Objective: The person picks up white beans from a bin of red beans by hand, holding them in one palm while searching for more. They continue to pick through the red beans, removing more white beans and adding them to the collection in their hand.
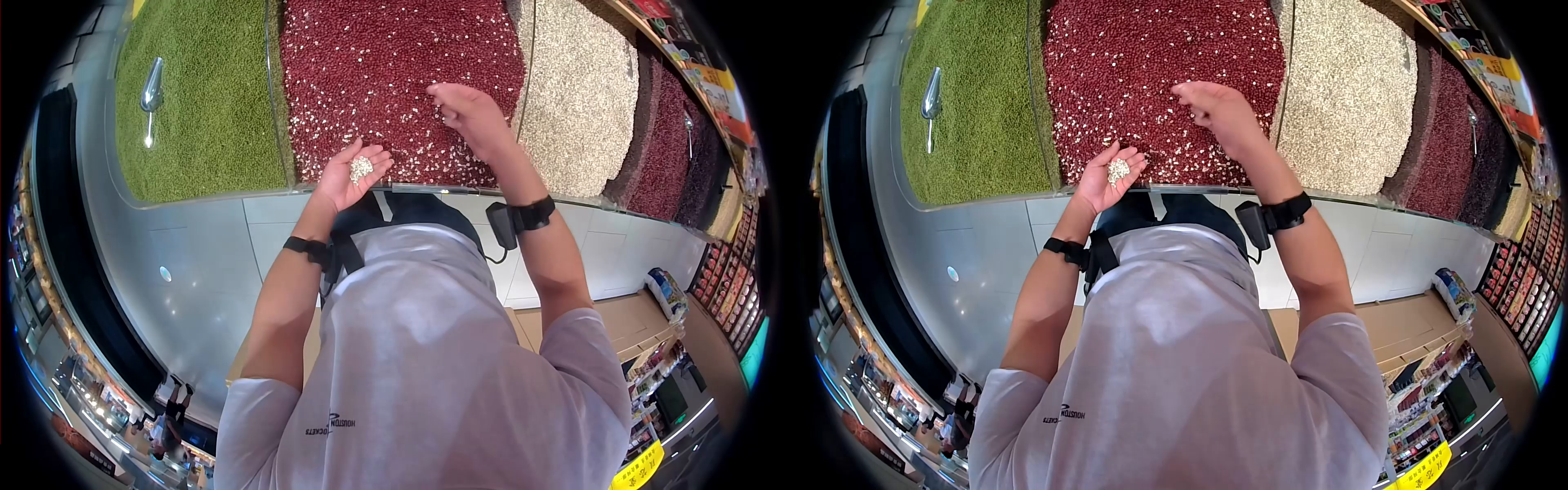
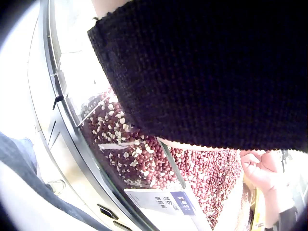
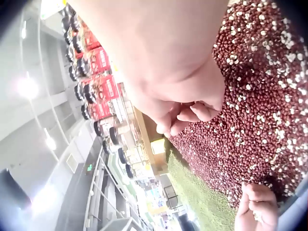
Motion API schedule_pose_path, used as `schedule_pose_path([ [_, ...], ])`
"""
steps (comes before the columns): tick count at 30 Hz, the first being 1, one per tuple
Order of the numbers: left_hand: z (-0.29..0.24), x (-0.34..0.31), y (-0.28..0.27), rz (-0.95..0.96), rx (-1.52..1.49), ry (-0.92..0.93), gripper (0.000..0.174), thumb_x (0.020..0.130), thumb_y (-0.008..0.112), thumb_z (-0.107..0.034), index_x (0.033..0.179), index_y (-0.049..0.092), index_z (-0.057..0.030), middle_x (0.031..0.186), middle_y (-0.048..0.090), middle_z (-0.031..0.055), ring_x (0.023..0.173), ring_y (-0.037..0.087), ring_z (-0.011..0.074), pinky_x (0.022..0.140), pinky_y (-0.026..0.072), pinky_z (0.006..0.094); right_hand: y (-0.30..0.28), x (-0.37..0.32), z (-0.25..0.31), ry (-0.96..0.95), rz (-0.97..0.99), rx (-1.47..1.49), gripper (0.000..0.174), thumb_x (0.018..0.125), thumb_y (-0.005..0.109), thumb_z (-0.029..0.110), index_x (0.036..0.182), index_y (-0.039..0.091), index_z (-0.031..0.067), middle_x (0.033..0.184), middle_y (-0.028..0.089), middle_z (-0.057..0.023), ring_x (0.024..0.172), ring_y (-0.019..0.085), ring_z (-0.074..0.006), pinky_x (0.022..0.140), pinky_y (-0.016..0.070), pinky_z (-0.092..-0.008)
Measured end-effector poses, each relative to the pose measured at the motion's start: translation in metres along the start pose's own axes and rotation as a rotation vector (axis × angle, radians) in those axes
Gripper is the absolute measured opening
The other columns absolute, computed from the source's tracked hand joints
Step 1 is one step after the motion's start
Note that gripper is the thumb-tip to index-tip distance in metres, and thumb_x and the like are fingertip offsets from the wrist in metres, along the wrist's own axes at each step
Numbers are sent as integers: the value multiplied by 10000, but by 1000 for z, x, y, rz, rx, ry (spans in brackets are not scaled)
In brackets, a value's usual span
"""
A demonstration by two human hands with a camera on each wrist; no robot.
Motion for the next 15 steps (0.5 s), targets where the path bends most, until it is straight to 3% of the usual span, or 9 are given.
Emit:
schedule_pose_path([
  [1, 0, 0, 1, 0, 0, -1, 449, 983, 496, -328, 1132, 506, 96, 1090, 606, 239, 1036, 626, 365, 891, 566, 389, 6, -7, 7, -47, -86, -288, 229, 913, 636, 242, 1034, 713, 63, 926, 668, 12, 740, 557, -88, 642, 452, -234],
  [2, -1, -2, 3, 3, 15, 3, 444, 987, 487, -326, 1136, 507, 92, 1088, 611, 228, 1035, 629, 348, 891, 566, 385, 26, -13, 16, -165, -3, -435, 238, 877, 675, 280, 989, 736, 80, 981, 699, -27, 794, 615, -116, 727, 494, -296],
  [4, 1, -3, 9, 6, 31, 2, 440, 991, 477, -325, 1141, 508, 87, 1086, 615, 217, 1034, 633, 331, 891, 567, 382, 65, -24, 8, -283, 139, -540, 225, 851, 683, 257, 974, 733, 75, 928, 695, -66, 775, 647, -173, 758, 505, -329],
  [7, -1, -8, 27, 124, 0, 10, 417, 1009, 417, -322, 1151, 525, 55, 1061, 634, 169, 989, 653, 258, 883, 567, 359, 116, -41, -10, -629, 260, -1000, 135, 795, 639, 191, 861, 728, 113, 823, 633, -63, 825, 616, -270, 749, 489, -386],
  [8, -1, -7, 24, 125, 1, 7, 417, 1009, 417, -322, 1151, 525, 55, 1061, 634, 169, 989, 653, 258, 883, 567, 359, 128, -51, -12, -792, 222, -1157, 134, 800, 613, 197, 847, 723, 137, 863, 637, -35, 881, 601, -233, 779, 460, -391],
  [10, 2, -8, 32, 267, -66, -42, 431, 1012, 399, -334, 1162, 523, 50, 1062, 634, 170, 981, 655, 264, 884, 565, 357, 136, -54, -30, -806, 259, -1302, 142, 804, 606, 203, 869, 722, 154, 916, 646, -19, 923, 593, -222, 825, 441, -383],
  [12, 4, -11, 38, 273, -32, -53, 380, 1005, 427, -322, 1139, 556, 9, 1064, 649, 152, 950, 669, 233, 869, 567, 339, 132, -54, -27, -811, 239, -1263, 145, 804, 603, 200, 869, 722, 146, 913, 652, -25, 906, 599, -230, 810, 451, -388],
  [14, 2, -9, 23, 68, -42, -12, 400, 1003, 434, -312, 1162, 544, 39, 1084, 641, 193, 984, 661, 283, 880, 565, 357, 122, -50, -21, -816, 224, -1225, 148, 805, 601, 197, 869, 721, 138, 909, 658, -31, 889, 605, -238, 796, 461, -393],
  [15, 1, -8, 21, 68, -45, -11, 400, 1003, 434, -312, 1162, 544, 39, 1084, 641, 193, 984, 661, 283, 880, 565, 357, 106, -44, -10, -820, 155, -1211, 145, 808, 609, 192, 874, 722, 130, 900, 662, -40, 874, 612, -245, 780, 473, -398],
])
Point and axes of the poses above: each hand's wrist, its own x-axis towards the middle knuckle, its own y-axis out of the palm, z = x × y, the point moved 10 cm from there along x, towards the middle knuckle
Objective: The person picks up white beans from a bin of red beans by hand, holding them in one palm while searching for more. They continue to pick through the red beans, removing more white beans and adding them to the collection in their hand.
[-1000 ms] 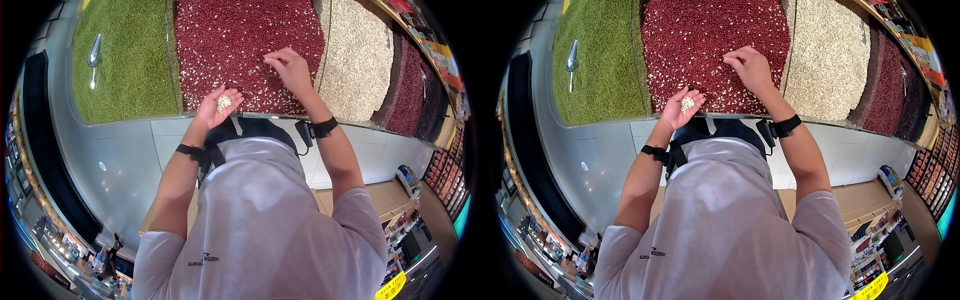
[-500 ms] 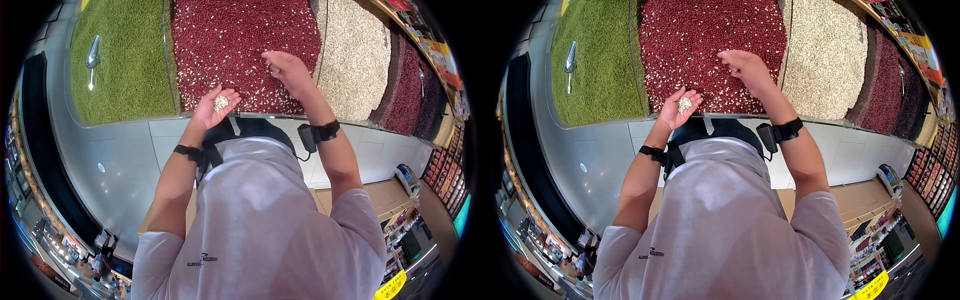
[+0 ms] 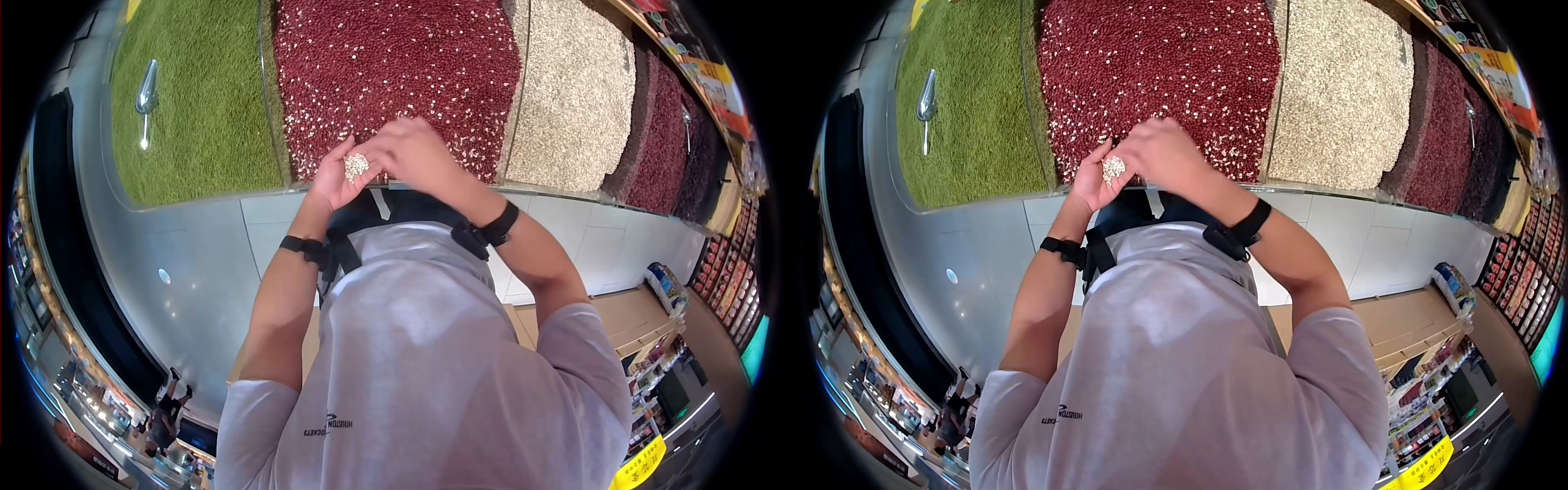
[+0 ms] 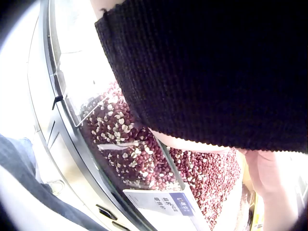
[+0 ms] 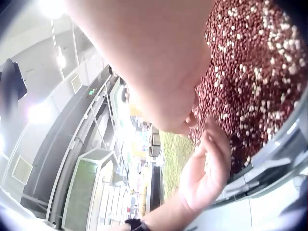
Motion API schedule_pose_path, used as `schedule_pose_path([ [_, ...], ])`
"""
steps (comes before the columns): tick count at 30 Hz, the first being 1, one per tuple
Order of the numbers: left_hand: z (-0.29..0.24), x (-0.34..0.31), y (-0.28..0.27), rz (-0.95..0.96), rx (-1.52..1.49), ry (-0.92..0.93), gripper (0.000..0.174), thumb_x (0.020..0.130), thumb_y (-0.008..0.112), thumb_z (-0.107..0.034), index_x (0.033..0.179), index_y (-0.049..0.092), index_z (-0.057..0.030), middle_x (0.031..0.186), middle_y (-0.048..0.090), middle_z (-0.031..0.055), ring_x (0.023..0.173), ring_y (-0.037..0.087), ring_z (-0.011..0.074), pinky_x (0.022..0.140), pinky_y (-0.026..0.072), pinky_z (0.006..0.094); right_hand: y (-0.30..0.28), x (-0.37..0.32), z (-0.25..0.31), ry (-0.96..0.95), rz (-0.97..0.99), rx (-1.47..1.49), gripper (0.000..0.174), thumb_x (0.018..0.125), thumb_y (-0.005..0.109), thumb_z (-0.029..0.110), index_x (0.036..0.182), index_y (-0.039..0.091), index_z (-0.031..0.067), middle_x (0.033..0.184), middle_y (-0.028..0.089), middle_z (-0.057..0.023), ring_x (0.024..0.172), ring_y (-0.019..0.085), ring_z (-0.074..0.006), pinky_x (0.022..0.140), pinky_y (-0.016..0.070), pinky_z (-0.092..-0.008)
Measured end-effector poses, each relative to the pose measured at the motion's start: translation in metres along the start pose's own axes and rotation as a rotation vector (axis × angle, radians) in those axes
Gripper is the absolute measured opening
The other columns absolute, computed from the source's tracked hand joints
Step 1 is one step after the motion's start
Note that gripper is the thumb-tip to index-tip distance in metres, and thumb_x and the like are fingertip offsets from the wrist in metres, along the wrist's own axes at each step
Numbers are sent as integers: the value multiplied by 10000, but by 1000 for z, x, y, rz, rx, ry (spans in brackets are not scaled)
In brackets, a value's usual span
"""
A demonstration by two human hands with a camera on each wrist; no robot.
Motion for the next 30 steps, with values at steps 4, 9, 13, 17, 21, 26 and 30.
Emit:
schedule_pose_path([
  [4, 1, 3, -9, -10, 1, -25, 436, 1001, 445, -298, 1195, 512, 87, 1126, 614, 241, 1048, 626, 361, 914, 554, 400, -68, -6, -57, 217, -204, -86, 132, 835, 645, 193, 894, 719, 103, 863, 665, -63, 845, 626, -268, 746, 507, -394],
  [9, 2, 5, -8, 4, -19, -27, 453, 1001, 449, -301, 1209, 503, 98, 1146, 604, 247, 1090, 603, 370, 932, 546, 410, -92, -17, -103, 406, -236, -210, 147, 842, 665, 236, 905, 720, 116, 865, 661, -55, 859, 622, -261, 745, 513, -374],
  [13, 0, 3, -7, -1, -14, -20, 453, 1001, 451, -300, 1205, 507, 101, 1155, 599, 247, 1092, 602, 369, 934, 544, 410, -82, -14, -107, 399, -176, -287, 160, 830, 679, 262, 916, 721, 135, 862, 649, -44, 867, 619, -245, 745, 515, -364],
  [17, 0, 5, -10, -10, -6, -12, 452, 1001, 453, -302, 1200, 510, 100, 1156, 599, 246, 1088, 605, 366, 936, 543, 410, -76, -11, -106, 361, -168, -341, 163, 817, 688, 272, 907, 720, 140, 851, 639, -41, 867, 619, -237, 749, 515, -353],
  [21, 0, 5, -10, -14, -7, -13, 449, 1000, 454, -301, 1198, 511, 98, 1146, 605, 243, 1085, 608, 364, 932, 545, 409, -71, -7, -110, 349, -141, -373, 145, 823, 679, 257, 896, 718, 138, 852, 638, -44, 870, 620, -240, 748, 515, -355],
  [26, 0, 4, -9, 0, -24, -18, 441, 1001, 452, -296, 1197, 512, 94, 1143, 607, 245, 1086, 607, 366, 933, 544, 410, -75, -9, -111, 343, -147, -296, 142, 859, 647, 233, 905, 716, 118, 871, 638, -75, 866, 622, -268, 763, 509, -371],
  [30, 0, 4, -9, 5, -24, -17, 442, 1001, 452, -296, 1201, 507, 93, 1147, 604, 250, 1091, 604, 370, 939, 540, 412, -79, -21, -126, 462, -187, -8, 154, 880, 634, 236, 932, 716, 116, 889, 642, -98, 865, 629, -278, 771, 502, -363],
])
Point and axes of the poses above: each hand's wrist, its own x-axis towards the middle knuckle, its own y-axis out of the palm, z = x × y, the point moved 10 cm from there along x, towards the middle knuckle
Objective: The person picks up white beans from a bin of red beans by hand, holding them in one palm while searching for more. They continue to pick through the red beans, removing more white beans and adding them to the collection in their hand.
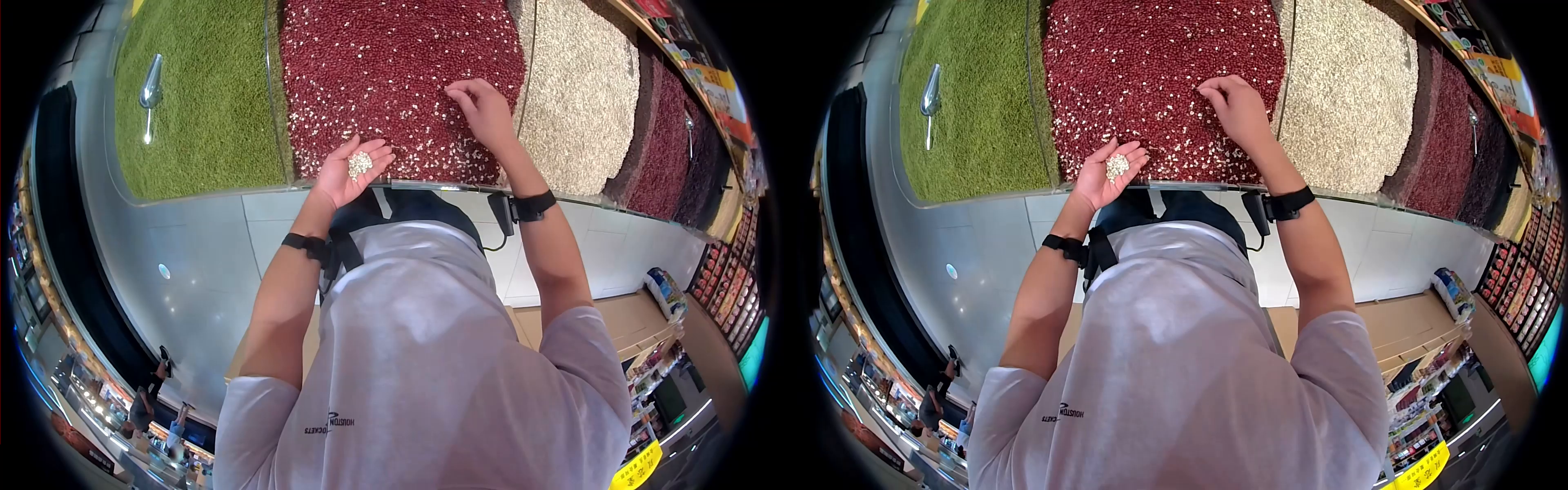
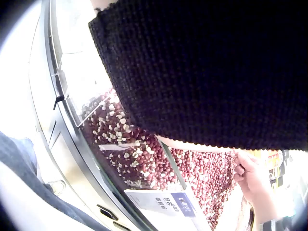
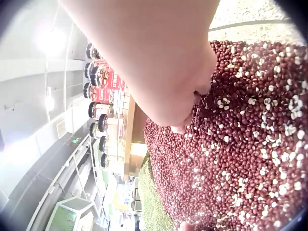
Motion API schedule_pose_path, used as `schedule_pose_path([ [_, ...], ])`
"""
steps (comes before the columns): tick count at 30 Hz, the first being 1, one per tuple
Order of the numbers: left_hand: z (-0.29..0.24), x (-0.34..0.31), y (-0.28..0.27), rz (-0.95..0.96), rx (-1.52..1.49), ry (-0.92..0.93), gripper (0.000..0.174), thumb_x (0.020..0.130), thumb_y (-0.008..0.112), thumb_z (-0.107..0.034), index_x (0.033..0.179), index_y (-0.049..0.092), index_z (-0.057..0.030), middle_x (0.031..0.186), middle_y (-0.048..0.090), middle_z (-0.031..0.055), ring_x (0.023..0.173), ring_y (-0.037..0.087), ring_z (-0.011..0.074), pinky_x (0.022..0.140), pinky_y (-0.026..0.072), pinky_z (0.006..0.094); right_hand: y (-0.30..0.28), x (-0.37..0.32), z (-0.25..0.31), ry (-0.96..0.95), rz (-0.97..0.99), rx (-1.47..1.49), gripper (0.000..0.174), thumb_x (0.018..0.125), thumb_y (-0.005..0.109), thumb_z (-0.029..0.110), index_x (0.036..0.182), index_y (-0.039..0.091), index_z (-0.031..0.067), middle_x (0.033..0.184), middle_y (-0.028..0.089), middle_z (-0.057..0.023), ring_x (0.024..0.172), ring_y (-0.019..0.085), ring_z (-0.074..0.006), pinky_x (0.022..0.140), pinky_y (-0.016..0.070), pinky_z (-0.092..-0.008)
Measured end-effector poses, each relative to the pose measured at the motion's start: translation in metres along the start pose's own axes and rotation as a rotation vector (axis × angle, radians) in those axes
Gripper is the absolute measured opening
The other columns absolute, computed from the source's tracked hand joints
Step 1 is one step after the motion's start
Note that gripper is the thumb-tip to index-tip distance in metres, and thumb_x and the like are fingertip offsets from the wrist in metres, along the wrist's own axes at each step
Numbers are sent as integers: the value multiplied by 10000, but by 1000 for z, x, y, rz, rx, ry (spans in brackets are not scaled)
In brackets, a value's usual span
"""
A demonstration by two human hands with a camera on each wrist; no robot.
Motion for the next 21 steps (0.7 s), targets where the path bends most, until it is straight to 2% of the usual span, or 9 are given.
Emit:
schedule_pose_path([
  [3, 0, 1, 0, 0, 4, 2, 446, 1001, 452, -301, 1202, 503, 95, 1147, 602, 255, 1096, 601, 374, 943, 538, 416, -5, -2, -9, 80, -19, 198, 188, 911, 617, 244, 968, 712, 92, 873, 647, -64, 831, 633, -223, 756, 490, -331],
  [5, 0, 1, -2, -11, 7, 2, 449, 1001, 453, -306, 1195, 505, 96, 1146, 601, 258, 1097, 599, 377, 939, 540, 418, 2, -5, -20, 210, 31, 549, 237, 929, 610, 264, 993, 705, 56, 881, 654, -15, 841, 614, -142, 760, 481, -293],
  [6, 0, 2, -2, -11, 7, 1, 449, 1001, 453, -306, 1195, 505, 96, 1146, 601, 258, 1097, 599, 377, 939, 540, 418, 0, -5, -24, 211, 30, 549, 237, 929, 610, 264, 993, 705, 56, 881, 654, -15, 841, 614, -142, 760, 481, -293],
  [8, 0, 2, -1, -4, 4, 0, 451, 1001, 454, -306, 1198, 502, 97, 1145, 599, 260, 1095, 599, 380, 936, 542, 420, 23, -14, -38, 482, 205, 952, 259, 931, 613, 267, 1005, 702, 36, 887, 662, 10, 865, 590, -93, 775, 469, -254],
  [11, 0, 1, -1, -19, 15, -2, 455, 1002, 450, -307, 1208, 496, 96, 1148, 599, 258, 1092, 601, 376, 931, 545, 414, 19, -16, -28, 482, 194, 818, 233, 921, 625, 259, 993, 708, 54, 902, 675, 2, 856, 598, -87, 770, 472, -240],
  [13, -1, 2, 0, -9, 17, -3, 458, 1004, 441, -310, 1211, 494, 96, 1150, 600, 252, 1089, 604, 370, 931, 546, 409, 1, -12, 31, 210, 134, 523, 221, 912, 636, 259, 978, 711, 61, 891, 671, -5, 811, 598, -88, 737, 481, -247],
  [16, 1, 3, 4, 35, 20, -14, 462, 1010, 423, -313, 1216, 491, 95, 1155, 603, 237, 1081, 612, 349, 932, 546, 397, 36, -28, 81, 61, 320, 461, 209, 866, 672, 242, 956, 704, 56, 864, 653, -68, 802, 627, -152, 729, 505, -301],
  [19, 0, 4, 5, 64, 9, -3, 459, 1013, 410, -308, 1218, 489, 96, 1159, 606, 220, 1070, 622, 323, 929, 550, 389, 68, -42, 109, -160, 362, 357, 187, 835, 669, 215, 936, 694, 59, 857, 636, -92, 799, 633, -238, 733, 515, -334],
  [21, -2, 0, 11, 55, -6, 18, 455, 1014, 405, -302, 1218, 487, 97, 1161, 607, 214, 1065, 626, 311, 925, 553, 387, 72, -47, 113, -183, 388, 326, 185, 836, 667, 216, 938, 696, 65, 858, 639, -94, 802, 635, -248, 735, 516, -343],
])
Point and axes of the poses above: each hand's wrist, its own x-axis towards the middle knuckle, its own y-axis out of the palm, z = x × y, the point moved 10 cm from there along x, towards the middle knuckle
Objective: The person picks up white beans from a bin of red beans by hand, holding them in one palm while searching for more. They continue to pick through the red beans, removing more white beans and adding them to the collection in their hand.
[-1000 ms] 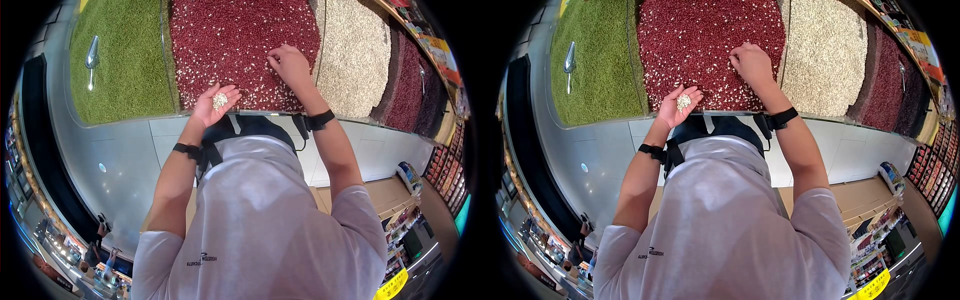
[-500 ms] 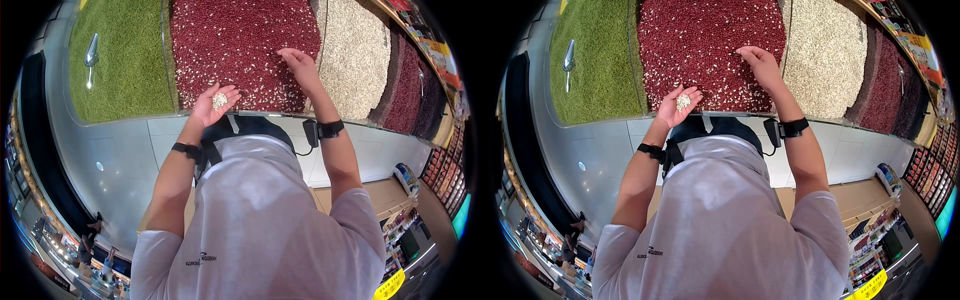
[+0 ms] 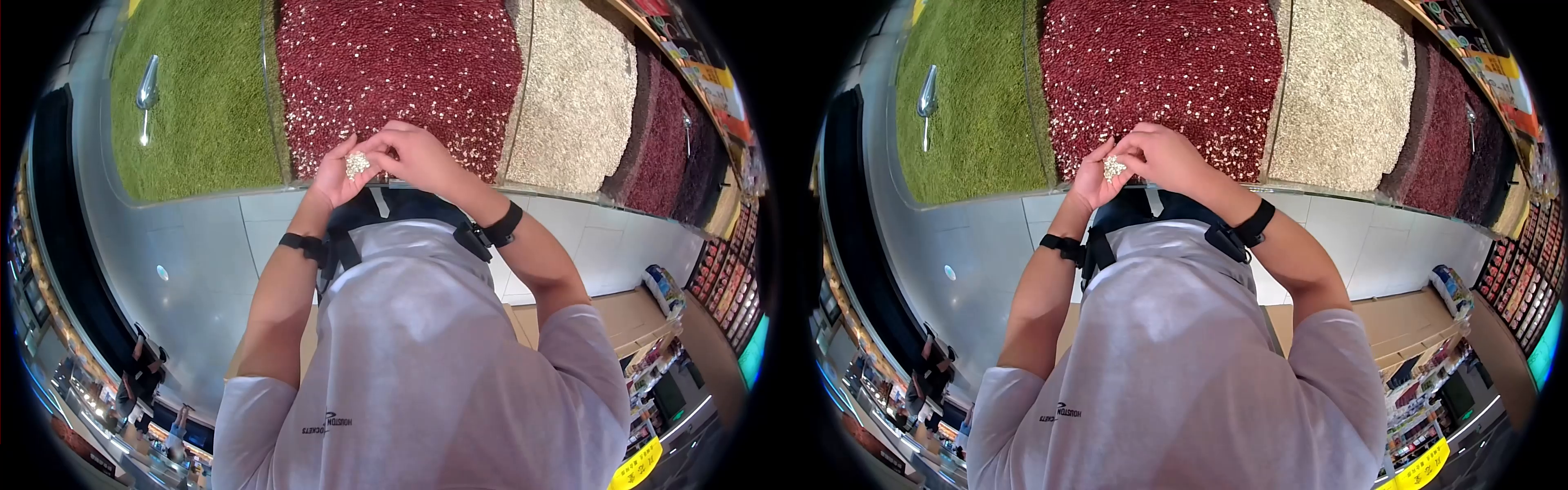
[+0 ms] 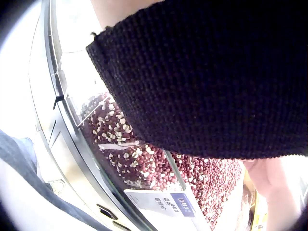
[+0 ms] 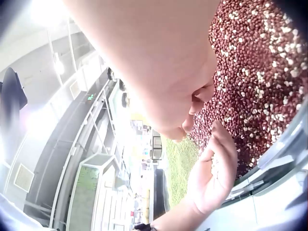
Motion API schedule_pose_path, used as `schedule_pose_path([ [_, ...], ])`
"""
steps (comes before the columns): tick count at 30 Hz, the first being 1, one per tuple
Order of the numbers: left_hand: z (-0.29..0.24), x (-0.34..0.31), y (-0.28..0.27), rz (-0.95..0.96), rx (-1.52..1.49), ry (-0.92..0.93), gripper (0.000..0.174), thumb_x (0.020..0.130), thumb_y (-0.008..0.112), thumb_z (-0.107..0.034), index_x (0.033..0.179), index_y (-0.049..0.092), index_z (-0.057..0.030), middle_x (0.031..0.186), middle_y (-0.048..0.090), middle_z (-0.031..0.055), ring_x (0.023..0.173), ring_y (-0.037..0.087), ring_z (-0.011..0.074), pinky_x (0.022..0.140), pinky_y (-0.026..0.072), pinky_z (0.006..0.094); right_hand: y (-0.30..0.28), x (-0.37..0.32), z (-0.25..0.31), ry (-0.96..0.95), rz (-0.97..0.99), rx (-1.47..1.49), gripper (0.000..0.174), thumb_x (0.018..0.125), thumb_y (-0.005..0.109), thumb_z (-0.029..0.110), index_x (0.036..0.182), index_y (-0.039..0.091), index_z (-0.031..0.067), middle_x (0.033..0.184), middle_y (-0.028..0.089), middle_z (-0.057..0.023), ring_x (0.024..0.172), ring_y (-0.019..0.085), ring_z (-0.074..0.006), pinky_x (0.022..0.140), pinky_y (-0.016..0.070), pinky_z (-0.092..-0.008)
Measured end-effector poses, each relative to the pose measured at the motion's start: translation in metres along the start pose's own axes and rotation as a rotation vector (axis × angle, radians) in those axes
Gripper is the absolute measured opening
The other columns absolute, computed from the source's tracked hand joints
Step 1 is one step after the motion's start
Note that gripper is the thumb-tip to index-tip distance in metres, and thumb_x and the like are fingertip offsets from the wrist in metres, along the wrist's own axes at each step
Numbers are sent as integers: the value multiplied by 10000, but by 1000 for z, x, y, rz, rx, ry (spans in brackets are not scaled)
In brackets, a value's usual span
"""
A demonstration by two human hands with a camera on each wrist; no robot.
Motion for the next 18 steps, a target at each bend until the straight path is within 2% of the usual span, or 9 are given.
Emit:
schedule_pose_path([
  [2, 1, -4, 13, 44, -13, 2, 430, 1013, 409, -279, 1204, 491, 97, 1161, 605, 219, 1057, 632, 298, 916, 559, 389, 2, 0, 0, -11, 33, -29, 183, 837, 665, 216, 941, 699, 71, 859, 643, -96, 805, 637, -258, 738, 517, -352],
  [4, 1, -4, 9, 27, -5, -10, 412, 1007, 427, -272, 1186, 501, 91, 1138, 611, 233, 1049, 633, 319, 910, 561, 396, -38, 1, -12, 18, -155, -134, 166, 845, 657, 215, 933, 707, 83, 867, 652, -94, 786, 640, -257, 729, 517, -361],
  [6, 0, -3, -8, -73, 37, -3, 403, 997, 454, -276, 1160, 520, 86, 1103, 622, 241, 1037, 635, 346, 905, 562, 400, -78, -2, -31, 80, -325, -290, 163, 851, 654, 225, 929, 713, 94, 881, 659, -93, 784, 638, -260, 720, 515, -364],
  [8, 0, -3, -11, -84, 27, 1, 401, 994, 464, -279, 1149, 529, 85, 1093, 627, 240, 1034, 634, 356, 899, 564, 401, -104, -4, -46, 130, -376, -426, 167, 854, 650, 236, 924, 713, 98, 874, 653, -90, 785, 633, -265, 718, 514, -370],
  [12, 0, -1, -12, -87, 15, -9, 390, 989, 479, -277, 1123, 550, 82, 1080, 633, 236, 1029, 635, 361, 885, 569, 402, -109, 1, -64, 125, -342, -599, 130, 848, 655, 229, 901, 714, 126, 859, 632, -65, 836, 624, -254, 720, 519, -369],
  [18, 0, -4, -13, -142, 30, 6, 382, 987, 485, -273, 1117, 555, 79, 1070, 638, 226, 1017, 641, 357, 883, 570, 401, -98, 7, -72, 108, -345, -642, 144, 834, 674, 258, 917, 702, 144, 857, 621, -37, 896, 619, -235, 743, 520, -361],
])
Point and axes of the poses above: each hand's wrist, its own x-axis towards the middle knuckle, its own y-axis out of the palm, z = x × y, the point moved 10 cm from there along x, towards the middle knuckle
